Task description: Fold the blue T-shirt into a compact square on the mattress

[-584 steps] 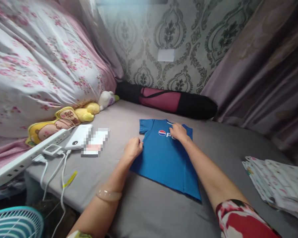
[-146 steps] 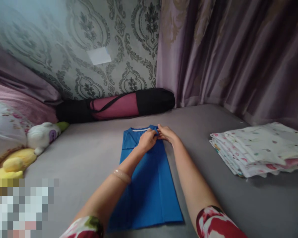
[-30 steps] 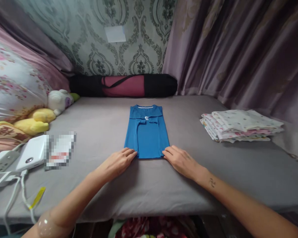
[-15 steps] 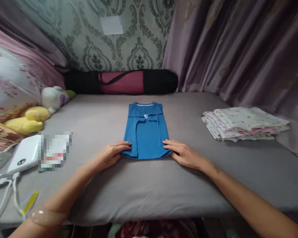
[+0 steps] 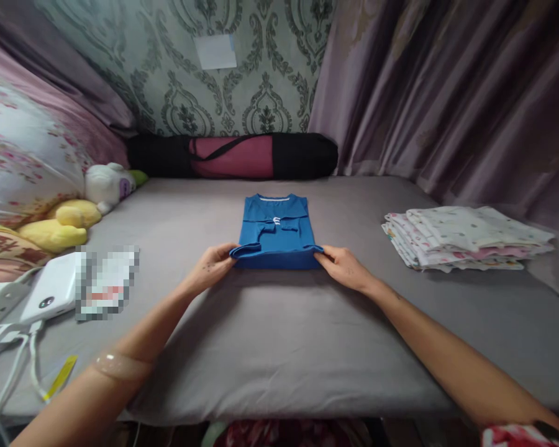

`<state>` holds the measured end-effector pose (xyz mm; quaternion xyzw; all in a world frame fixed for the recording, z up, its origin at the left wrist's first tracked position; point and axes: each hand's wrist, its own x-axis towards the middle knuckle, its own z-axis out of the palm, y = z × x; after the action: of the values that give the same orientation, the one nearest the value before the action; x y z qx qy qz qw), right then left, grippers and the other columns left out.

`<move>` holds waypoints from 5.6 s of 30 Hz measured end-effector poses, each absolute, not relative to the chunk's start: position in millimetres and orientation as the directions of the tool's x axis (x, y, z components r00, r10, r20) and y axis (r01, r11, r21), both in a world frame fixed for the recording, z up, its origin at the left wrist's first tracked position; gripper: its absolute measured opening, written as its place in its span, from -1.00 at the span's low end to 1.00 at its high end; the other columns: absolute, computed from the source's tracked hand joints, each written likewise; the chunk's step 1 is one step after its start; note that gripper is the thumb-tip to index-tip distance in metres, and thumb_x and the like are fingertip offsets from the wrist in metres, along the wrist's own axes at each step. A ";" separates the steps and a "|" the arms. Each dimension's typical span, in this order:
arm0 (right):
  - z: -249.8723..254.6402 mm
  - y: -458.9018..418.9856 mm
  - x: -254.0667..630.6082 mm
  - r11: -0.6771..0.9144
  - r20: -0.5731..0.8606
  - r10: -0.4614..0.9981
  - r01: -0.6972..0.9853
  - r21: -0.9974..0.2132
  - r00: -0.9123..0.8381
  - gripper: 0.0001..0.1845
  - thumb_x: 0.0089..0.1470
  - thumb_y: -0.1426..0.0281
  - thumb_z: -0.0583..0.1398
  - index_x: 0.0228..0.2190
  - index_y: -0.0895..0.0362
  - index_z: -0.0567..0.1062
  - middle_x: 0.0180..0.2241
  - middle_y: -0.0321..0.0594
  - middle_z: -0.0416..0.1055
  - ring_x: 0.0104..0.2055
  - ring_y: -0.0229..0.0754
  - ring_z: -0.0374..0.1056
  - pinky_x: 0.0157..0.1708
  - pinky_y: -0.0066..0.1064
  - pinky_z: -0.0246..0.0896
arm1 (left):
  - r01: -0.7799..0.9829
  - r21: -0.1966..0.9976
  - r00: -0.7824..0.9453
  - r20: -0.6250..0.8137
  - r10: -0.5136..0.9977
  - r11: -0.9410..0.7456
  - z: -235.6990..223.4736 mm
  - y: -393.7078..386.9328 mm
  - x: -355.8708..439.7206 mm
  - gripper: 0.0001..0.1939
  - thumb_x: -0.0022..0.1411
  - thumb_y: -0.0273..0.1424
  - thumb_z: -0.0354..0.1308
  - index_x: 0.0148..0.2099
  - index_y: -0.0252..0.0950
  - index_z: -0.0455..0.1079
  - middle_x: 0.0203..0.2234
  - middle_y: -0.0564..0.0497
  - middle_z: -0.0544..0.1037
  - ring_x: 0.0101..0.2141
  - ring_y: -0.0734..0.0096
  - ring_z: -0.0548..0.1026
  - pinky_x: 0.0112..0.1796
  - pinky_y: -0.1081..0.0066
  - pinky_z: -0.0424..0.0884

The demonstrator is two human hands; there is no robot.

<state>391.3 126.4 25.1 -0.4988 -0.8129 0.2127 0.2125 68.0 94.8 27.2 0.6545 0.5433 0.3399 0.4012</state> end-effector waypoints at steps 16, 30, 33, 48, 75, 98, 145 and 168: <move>13.4 129.4 358.8 0.187 0.061 0.982 0.968 -0.166 -0.179 -0.62 0.29 0.34 -0.09 0.02 0.17 0.34 -0.13 0.02 0.49 -0.12 -0.03 0.44 -0.20 -0.31 0.24 | 0.902 0.430 -0.108 0.152 0.982 0.033 0.6 119.9 91.4 -0.73 0.32 -0.29 -0.09 -0.20 -0.31 0.37 -0.43 -0.07 0.51 -0.39 0.33 0.45 -0.37 0.43 0.25; 28.5 127.7 348.9 0.396 0.180 0.911 0.909 -0.130 -0.371 -0.53 0.29 0.38 -0.15 0.13 0.24 0.28 0.06 0.14 0.34 0.13 0.10 0.21 0.09 -0.04 0.07 | 0.967 0.176 0.123 0.316 0.941 -0.186 10.8 106.7 85.8 -0.64 0.38 -0.37 -0.19 0.12 -0.36 0.23 -0.02 -0.24 0.40 -0.01 0.16 0.41 -0.03 0.22 0.33; 20.9 129.6 335.7 0.680 0.215 0.729 0.723 -0.121 -0.650 -0.44 0.28 0.27 -0.09 0.25 0.19 0.12 0.28 -0.05 0.04 0.34 0.03 -0.17 0.28 -0.03 -0.30 | 0.899 0.091 0.390 0.274 0.879 -0.428 13.0 108.6 98.6 -0.58 0.40 -0.36 -0.23 0.20 -0.33 0.21 0.21 -0.16 0.24 0.24 0.14 0.12 0.18 0.17 0.11; 6.4 143.0 327.1 0.805 0.009 0.576 0.565 -0.181 -0.817 -0.43 0.30 0.19 -0.14 0.27 0.07 0.09 0.33 -0.19 -0.12 0.36 -0.03 -0.25 0.29 0.03 -0.37 | 0.871 0.047 0.488 0.026 0.873 -0.488 -5.5 123.7 105.7 -0.36 0.41 -0.09 -0.32 0.36 -0.38 -0.03 0.32 -0.17 -0.01 0.32 0.13 -0.14 0.25 0.09 -0.14; 0.6 145.8 372.4 0.771 0.020 0.613 0.592 -0.235 -0.790 -0.42 0.32 0.19 -0.19 0.30 0.03 -0.04 0.35 -0.23 -0.22 0.38 -0.12 -0.38 0.32 -0.04 -0.41 | 0.859 0.205 0.481 -0.002 0.877 -0.470 -5.8 113.0 73.7 -0.38 0.41 -0.07 -0.39 0.39 -0.24 -0.14 0.35 -0.04 -0.11 0.32 0.22 -0.18 0.26 0.13 -0.15; 10.1 143.8 381.8 0.802 0.199 0.593 0.548 -0.239 -0.780 -0.52 0.23 0.22 0.05 0.14 0.09 0.33 0.23 -0.05 0.15 0.28 -0.01 0.03 0.23 -0.04 -0.04 | 0.689 0.125 0.690 0.186 0.699 -0.714 13.1 109.0 74.4 -0.59 0.41 -0.19 -0.17 0.13 -0.22 0.33 0.08 -0.12 0.38 0.07 0.21 0.35 0.10 0.21 0.27; 69.4 46.7 417.4 0.770 0.121 0.582 0.497 -0.400 -0.804 -0.26 -0.04 0.67 -0.03 0.14 -0.09 0.32 0.10 -0.34 0.36 0.12 -0.15 0.29 0.17 -0.19 0.16 | 0.668 0.495 0.608 0.065 0.791 -0.555 68.2 8.8 55.2 -0.57 0.30 -0.44 -0.06 0.17 -0.04 0.31 -0.07 0.04 0.56 -0.11 0.31 0.53 -0.08 0.36 0.45; 25.2 172.9 334.8 -0.065 0.020 0.997 0.958 -0.278 0.073 -0.60 0.30 0.25 -0.14 -0.11 0.16 0.39 -0.22 0.05 0.49 -0.13 0.04 0.45 -0.17 -0.22 0.27 | 0.921 0.367 -0.224 0.237 0.945 0.126 1.2 162.1 105.8 -0.71 0.40 -0.36 -0.21 0.00 -0.26 0.28 -0.29 -0.13 0.57 -0.25 0.21 0.53 -0.27 0.37 0.34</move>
<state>334.8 172.9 25.2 -0.7244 -0.6749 0.0883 0.1094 105.8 162.1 1.2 0.6224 0.7498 0.2228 0.0267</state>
